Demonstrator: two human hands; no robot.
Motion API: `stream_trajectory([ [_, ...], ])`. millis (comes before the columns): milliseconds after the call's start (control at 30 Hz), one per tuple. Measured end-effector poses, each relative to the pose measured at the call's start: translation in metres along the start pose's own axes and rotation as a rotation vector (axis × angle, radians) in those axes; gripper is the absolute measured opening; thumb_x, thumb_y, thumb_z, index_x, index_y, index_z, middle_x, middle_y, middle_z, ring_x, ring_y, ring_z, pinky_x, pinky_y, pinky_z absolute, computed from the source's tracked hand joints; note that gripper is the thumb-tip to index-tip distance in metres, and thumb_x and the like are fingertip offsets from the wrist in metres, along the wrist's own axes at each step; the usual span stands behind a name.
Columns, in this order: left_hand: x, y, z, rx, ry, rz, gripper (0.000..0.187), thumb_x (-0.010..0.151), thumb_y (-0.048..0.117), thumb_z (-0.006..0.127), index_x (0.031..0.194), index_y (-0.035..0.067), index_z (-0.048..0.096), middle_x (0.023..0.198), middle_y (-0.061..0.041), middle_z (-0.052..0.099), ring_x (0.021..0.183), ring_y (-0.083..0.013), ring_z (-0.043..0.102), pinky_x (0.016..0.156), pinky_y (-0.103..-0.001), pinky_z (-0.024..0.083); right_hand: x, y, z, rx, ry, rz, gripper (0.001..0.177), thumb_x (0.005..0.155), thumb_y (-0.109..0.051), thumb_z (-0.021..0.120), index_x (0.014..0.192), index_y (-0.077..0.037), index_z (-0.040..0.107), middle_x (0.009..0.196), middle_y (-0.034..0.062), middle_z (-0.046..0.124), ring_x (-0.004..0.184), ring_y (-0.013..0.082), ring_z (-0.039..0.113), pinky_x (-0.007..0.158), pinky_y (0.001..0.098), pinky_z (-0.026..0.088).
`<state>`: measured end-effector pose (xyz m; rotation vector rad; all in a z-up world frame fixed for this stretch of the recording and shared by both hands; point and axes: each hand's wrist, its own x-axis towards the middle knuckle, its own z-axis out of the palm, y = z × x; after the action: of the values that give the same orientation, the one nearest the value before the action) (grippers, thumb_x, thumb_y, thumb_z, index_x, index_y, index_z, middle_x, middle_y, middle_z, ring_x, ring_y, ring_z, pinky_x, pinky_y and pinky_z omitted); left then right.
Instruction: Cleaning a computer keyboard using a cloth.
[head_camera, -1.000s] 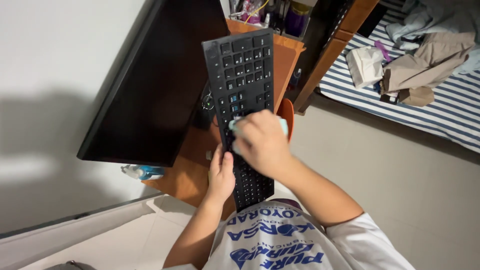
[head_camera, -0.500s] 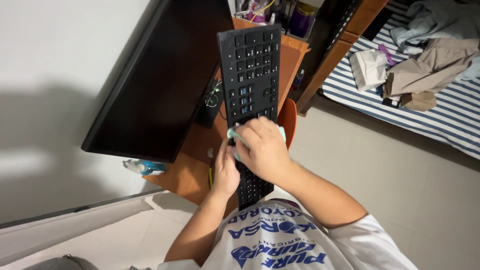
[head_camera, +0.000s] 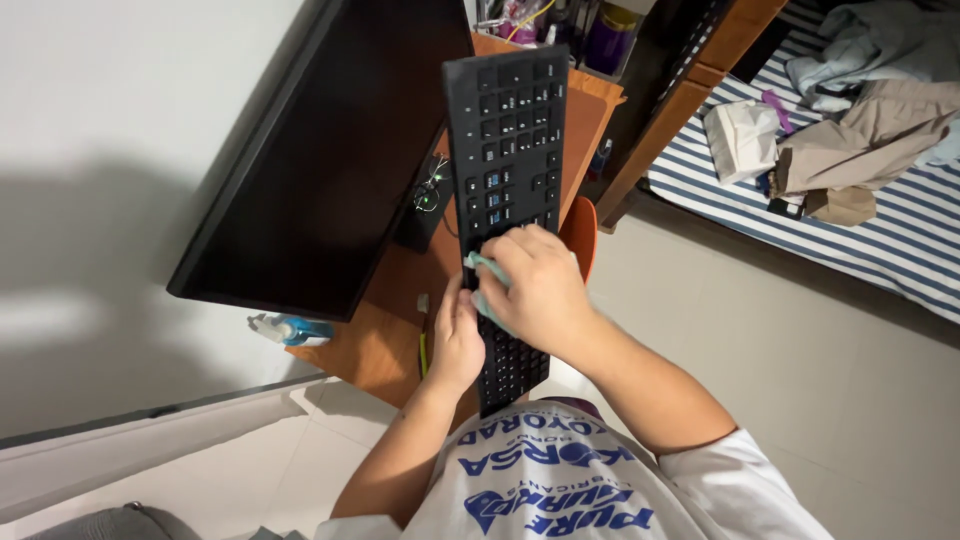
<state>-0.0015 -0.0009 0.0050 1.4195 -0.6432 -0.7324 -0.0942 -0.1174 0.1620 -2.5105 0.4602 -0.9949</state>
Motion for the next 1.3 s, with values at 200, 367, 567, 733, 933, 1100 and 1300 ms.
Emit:
stream_trajectory([
  [200,-0.002,0.004,0.002,0.002,-0.052,0.148,0.041,0.112,0.025,0.038,0.141,0.001,0.053,0.131,-0.013,0.065,0.122,-0.0208,0.061,0.105,-0.032,0.047,-0.001,-0.002,0.003,0.003,-0.025,0.034,0.017,0.078,-0.010,0.076,0.090,-0.005,0.064,0.083,0.0107,0.064,0.081,0.0333,0.062,0.073,0.0450,0.051],
  [367,-0.002,0.025,0.001,0.004,-0.046,0.149,0.043,0.112,0.028,0.039,0.142,0.000,0.053,0.134,-0.013,0.064,0.124,-0.0219,0.059,0.106,-0.033,0.045,-0.002,0.003,0.001,-0.036,0.038,0.025,0.018,0.077,-0.009,0.076,0.091,-0.005,0.064,0.085,0.0116,0.063,0.082,0.0344,0.062,0.072,0.0459,0.051],
  [567,-0.005,0.021,0.001,-0.009,-0.034,0.093,0.045,0.112,0.031,0.040,0.140,-0.001,0.056,0.131,-0.014,0.066,0.121,-0.0234,0.061,0.107,-0.034,0.045,-0.005,0.004,-0.004,-0.185,0.181,0.033,0.022,0.079,-0.003,0.076,0.100,-0.007,0.068,0.099,0.0135,0.061,0.088,0.0347,0.060,0.074,0.0450,0.048],
  [733,-0.001,0.018,-0.002,0.027,0.003,0.075,0.045,0.110,0.032,0.040,0.139,0.000,0.054,0.132,-0.012,0.065,0.122,-0.0219,0.061,0.105,-0.033,0.046,-0.012,-0.002,0.003,-0.227,0.149,-0.123,0.034,0.077,-0.007,0.079,0.110,-0.008,0.071,0.108,0.0150,0.059,0.094,0.0345,0.059,0.076,0.0445,0.045],
  [933,-0.004,0.033,-0.001,0.017,-0.027,0.094,0.045,0.111,0.032,0.039,0.143,0.003,0.053,0.133,-0.012,0.064,0.120,-0.0216,0.060,0.105,-0.033,0.046,-0.017,0.010,0.009,-0.242,0.106,-0.190,0.045,0.076,-0.007,0.077,0.121,-0.008,0.071,0.113,0.0143,0.058,0.096,0.0329,0.059,0.081,0.0441,0.046],
  [1100,-0.003,0.033,-0.002,-0.002,-0.039,0.133,0.045,0.112,0.032,0.038,0.143,0.001,0.053,0.136,-0.012,0.063,0.125,-0.0209,0.058,0.108,-0.033,0.043,-0.028,0.010,0.015,-0.226,0.146,-0.203,0.047,0.076,-0.005,0.079,0.123,-0.007,0.071,0.113,0.0139,0.057,0.097,0.0328,0.058,0.081,0.0433,0.045],
  [1300,-0.002,0.033,-0.001,-0.024,-0.052,0.116,0.047,0.112,0.033,0.039,0.143,0.000,0.052,0.135,-0.012,0.063,0.125,-0.0211,0.058,0.109,-0.033,0.043,-0.020,0.004,0.009,-0.218,0.180,-0.135,0.048,0.073,-0.004,0.079,0.120,-0.008,0.071,0.111,0.0143,0.058,0.097,0.0334,0.058,0.080,0.0442,0.044],
])
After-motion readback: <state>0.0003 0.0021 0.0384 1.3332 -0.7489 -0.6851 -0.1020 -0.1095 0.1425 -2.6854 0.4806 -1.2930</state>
